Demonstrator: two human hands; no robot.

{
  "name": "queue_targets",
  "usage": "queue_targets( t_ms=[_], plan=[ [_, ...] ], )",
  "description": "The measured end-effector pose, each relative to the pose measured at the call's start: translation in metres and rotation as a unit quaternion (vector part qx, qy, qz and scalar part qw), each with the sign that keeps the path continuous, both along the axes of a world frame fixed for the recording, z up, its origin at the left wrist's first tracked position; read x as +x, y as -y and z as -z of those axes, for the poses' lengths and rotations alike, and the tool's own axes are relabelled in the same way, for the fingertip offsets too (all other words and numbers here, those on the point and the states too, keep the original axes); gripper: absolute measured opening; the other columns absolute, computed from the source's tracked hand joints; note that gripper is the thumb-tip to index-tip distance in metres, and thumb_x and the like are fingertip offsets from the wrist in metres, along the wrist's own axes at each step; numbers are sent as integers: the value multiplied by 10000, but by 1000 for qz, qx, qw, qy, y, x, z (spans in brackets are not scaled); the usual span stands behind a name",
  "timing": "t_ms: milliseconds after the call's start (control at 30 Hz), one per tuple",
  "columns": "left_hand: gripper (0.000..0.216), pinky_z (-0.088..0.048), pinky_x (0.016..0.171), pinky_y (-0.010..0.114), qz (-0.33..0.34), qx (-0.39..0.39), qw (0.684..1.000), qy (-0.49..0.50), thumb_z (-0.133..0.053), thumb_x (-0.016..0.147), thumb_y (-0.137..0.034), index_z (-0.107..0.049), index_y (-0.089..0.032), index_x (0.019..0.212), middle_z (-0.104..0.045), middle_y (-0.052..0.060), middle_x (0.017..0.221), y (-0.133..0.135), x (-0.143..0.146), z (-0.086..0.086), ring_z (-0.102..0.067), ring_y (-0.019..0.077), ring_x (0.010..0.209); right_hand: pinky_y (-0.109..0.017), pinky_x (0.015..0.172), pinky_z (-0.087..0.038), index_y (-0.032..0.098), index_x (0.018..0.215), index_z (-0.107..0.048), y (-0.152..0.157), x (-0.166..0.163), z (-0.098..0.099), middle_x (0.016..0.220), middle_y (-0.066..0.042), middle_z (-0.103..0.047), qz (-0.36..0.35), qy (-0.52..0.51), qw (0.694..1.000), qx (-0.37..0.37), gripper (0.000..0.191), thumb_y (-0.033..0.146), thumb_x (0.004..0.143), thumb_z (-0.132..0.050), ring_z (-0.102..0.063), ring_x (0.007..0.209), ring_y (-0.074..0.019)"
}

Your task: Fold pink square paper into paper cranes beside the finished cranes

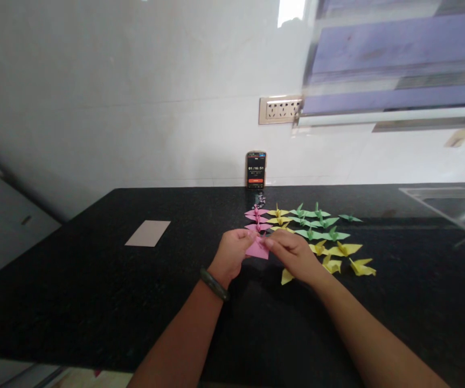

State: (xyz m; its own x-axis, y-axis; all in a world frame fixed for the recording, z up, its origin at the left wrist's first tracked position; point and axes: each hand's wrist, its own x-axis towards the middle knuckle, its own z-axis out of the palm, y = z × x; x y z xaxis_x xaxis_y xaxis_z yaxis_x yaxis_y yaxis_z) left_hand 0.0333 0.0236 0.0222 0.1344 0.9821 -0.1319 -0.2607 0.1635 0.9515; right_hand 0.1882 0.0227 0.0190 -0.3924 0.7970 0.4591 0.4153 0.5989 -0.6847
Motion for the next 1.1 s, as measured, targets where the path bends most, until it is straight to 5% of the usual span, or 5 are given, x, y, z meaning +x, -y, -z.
queue_targets(
  t_ms=[100, 300, 767, 1100],
  plan=[
    [203, -398, 480, 218, -9, 14, 1000, -18, -644, 641, -291, -615, -93, 677, -580, 19, 569, 0, 1, -1, -507, 97, 488, -229, 531, -394, 164, 769, -570, -3, -2, 5, 640, 5, -532, 74, -83, 989, -97, 239, 391, 801, -501, -482, 580, -111],
    [206, -401, 502, 225, -7, 13, 1000, -20, -653, 629, -285, -620, -92, 690, -610, 32, 602, 2, 3, -3, -534, 111, 517, -223, 472, -326, 150, 614, -565, -4, 1, 3, 562, 13, -505, 57, -31, 986, -152, 306, 431, 735, -557, -413, 506, -93],
    [226, -406, 510, 227, 14, 8, 1000, -23, -675, 608, -298, -632, -97, 702, -630, 40, 639, 2, 6, 0, -550, 115, 532, -206, 432, -266, 160, 569, -483, -6, 2, 9, 510, 37, -433, 56, -23, 984, -168, 268, 365, 716, -572, -352, 463, -76],
    [182, -408, 536, 221, -42, 20, 999, -20, -707, 562, -241, -629, -97, 642, -626, 30, 608, 2, 13, 6, -538, 105, 539, -202, 431, -256, 153, 565, -507, -2, 2, 2, 505, 41, -419, 48, -13, 986, -160, 229, 321, 709, -567, -335, 464, -72]
  ],
)
